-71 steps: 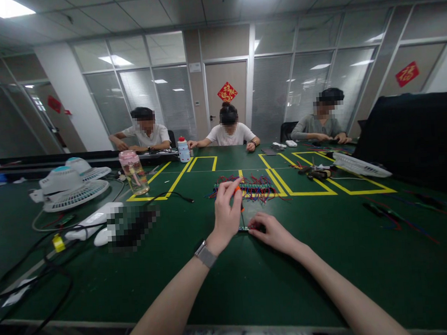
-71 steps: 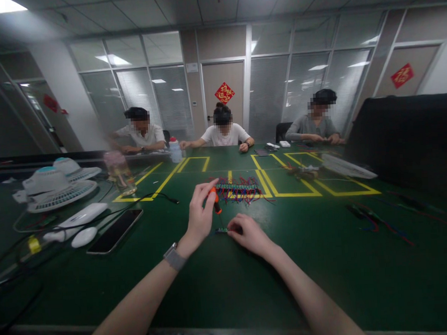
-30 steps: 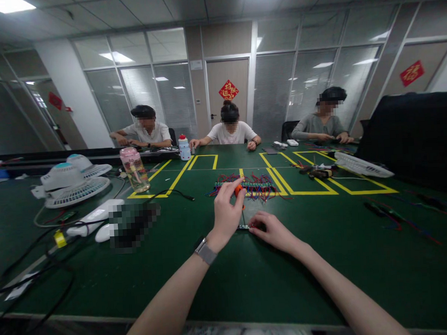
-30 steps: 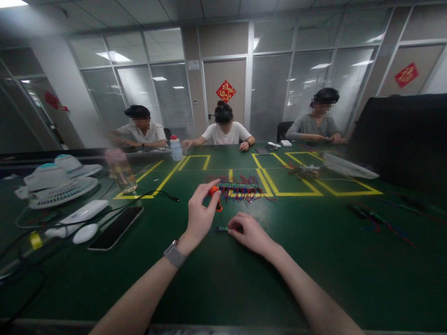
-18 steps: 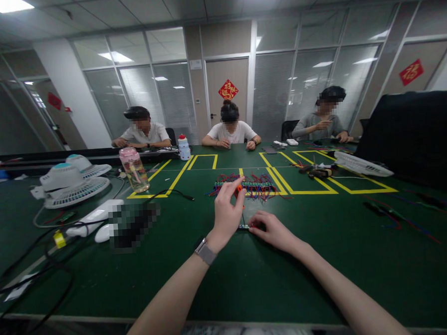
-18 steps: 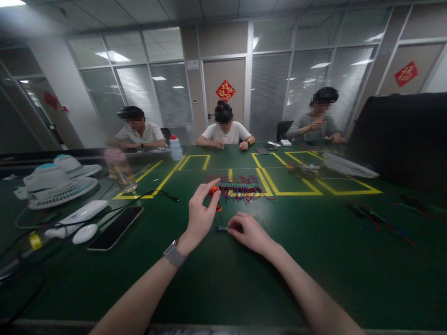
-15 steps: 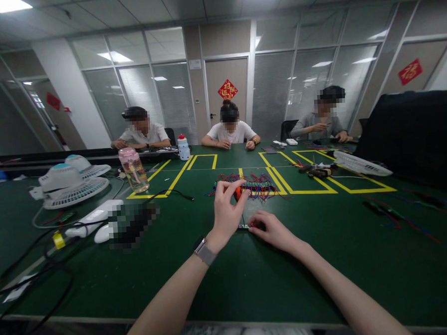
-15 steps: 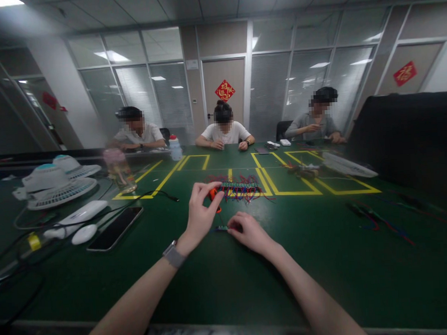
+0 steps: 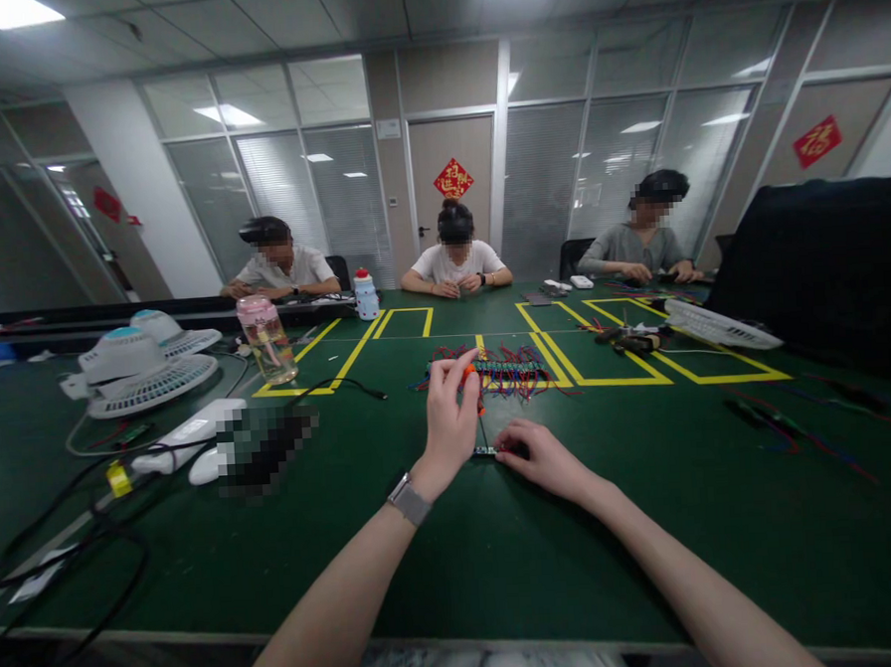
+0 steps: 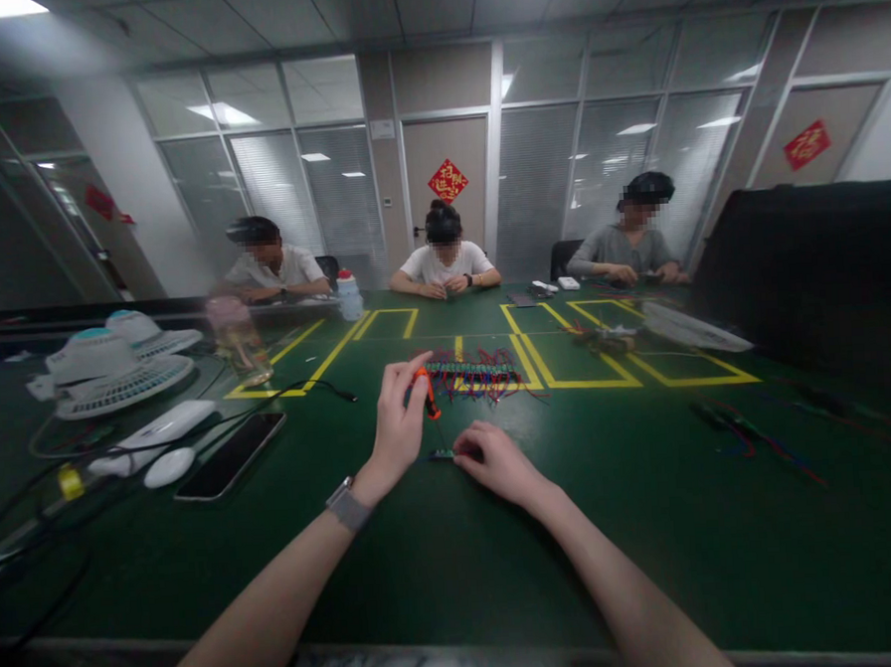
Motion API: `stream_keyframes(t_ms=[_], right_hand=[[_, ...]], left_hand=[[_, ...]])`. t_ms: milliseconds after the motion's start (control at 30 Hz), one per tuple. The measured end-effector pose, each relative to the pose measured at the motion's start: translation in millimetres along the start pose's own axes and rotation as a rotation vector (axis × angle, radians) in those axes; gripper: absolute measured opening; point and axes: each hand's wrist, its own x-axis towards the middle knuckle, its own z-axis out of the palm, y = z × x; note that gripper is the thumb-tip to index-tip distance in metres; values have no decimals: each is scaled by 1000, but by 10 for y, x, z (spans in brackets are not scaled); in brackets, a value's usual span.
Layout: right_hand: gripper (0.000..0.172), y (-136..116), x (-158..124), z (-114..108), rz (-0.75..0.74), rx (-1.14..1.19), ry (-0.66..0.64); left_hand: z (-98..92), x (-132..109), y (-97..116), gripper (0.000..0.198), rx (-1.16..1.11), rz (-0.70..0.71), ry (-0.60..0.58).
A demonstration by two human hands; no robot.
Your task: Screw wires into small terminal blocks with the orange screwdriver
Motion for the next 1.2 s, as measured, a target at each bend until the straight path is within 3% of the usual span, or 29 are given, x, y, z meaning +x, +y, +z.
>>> stream_keyframes(t_ms=[467, 700, 967, 1200], right_hand=[[5, 30, 3, 8, -12, -2, -7], [4, 21, 3, 1, -8, 0, -5], [6, 16, -4, 6, -10, 13, -9], [5, 28, 0, 6, -9, 10, -7]], left_hand=[[11, -16, 32, 37, -18, 59, -1], [2, -16, 22, 22, 103, 41, 79], [30, -20, -8, 35, -77, 7, -4], [0, -19, 54, 25, 29, 26, 29]])
